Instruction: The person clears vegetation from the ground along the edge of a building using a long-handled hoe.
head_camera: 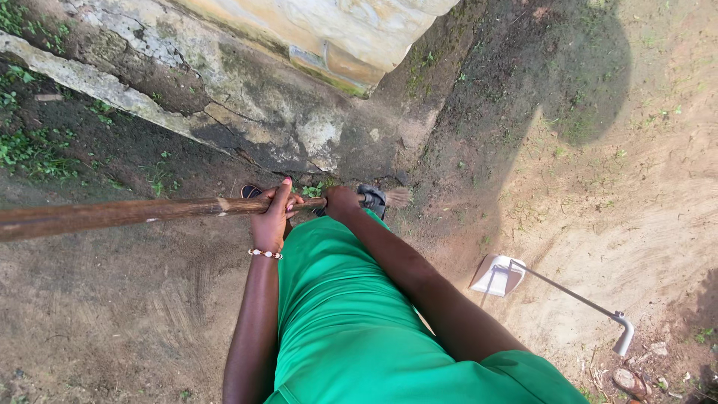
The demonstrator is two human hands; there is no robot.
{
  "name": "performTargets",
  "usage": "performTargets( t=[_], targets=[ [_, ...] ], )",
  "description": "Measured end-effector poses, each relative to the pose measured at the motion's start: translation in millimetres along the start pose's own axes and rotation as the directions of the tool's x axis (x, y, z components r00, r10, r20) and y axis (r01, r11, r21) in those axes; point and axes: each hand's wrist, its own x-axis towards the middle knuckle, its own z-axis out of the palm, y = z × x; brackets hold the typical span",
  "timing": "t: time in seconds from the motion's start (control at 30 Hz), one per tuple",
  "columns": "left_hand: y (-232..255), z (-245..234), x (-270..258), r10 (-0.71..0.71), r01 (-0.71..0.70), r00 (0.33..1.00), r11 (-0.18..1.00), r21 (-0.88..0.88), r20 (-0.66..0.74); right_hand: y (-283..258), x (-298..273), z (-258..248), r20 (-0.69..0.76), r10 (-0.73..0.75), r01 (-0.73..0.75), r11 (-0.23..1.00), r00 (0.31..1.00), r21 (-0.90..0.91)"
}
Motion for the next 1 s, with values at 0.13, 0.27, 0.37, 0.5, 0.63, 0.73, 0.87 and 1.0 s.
performTargets(
  t=[0.13,0.27,0.37,0.5,0.63,0.73,0.87,1.0],
  targets=[
    [-21.8,21.0,-17.4,0.213,-0.225,0.970,0.969,0.100,0.119,21.0,-13.1,-8.1,-0.192,0.023,0.015,0.981,0.981,0.194],
    [-36.3,33.1,-32.6,0.270,-0.286,0.957,0.934,0.212,0.104,24.0,-24.6,21.3,-0.164,-0.082,0.105,0.984,0.983,0.142],
    [-28.9,21.2,-44.7,0.236,-0.249,0.966,0.960,0.131,0.108,22.6,-22.9,27.1,-0.178,-0.116,0.128,0.990,0.977,0.058],
    [0.4,0.2,-51.3,0.281,-0.289,0.947,0.957,0.029,0.154,2.6,-24.7,18.0,-0.219,0.017,0.002,0.996,0.976,0.084],
    [-20.2,-8.8,-57.1,0.247,-0.273,0.953,0.952,0.139,0.177,-6.9,-36.3,41.0,-0.353,0.052,-0.009,0.993,0.934,0.122],
    [-62.9,-14.1,-62.6,0.204,-0.222,0.969,0.966,0.130,0.141,0.1,-45.6,60.4,-0.235,-0.019,0.056,0.987,0.972,0.150],
    [-76.3,-40.0,-61.9,0.106,-0.131,0.966,0.987,0.097,0.235,-14.7,-75.8,87.5,-0.083,0.075,-0.060,0.984,0.994,0.171],
    [-51.8,-41.0,-52.3,-0.041,0.014,0.974,0.993,0.121,0.221,-31.2,-89.2,84.5,-0.154,0.218,-0.184,0.960,0.964,0.211]
  ],
)
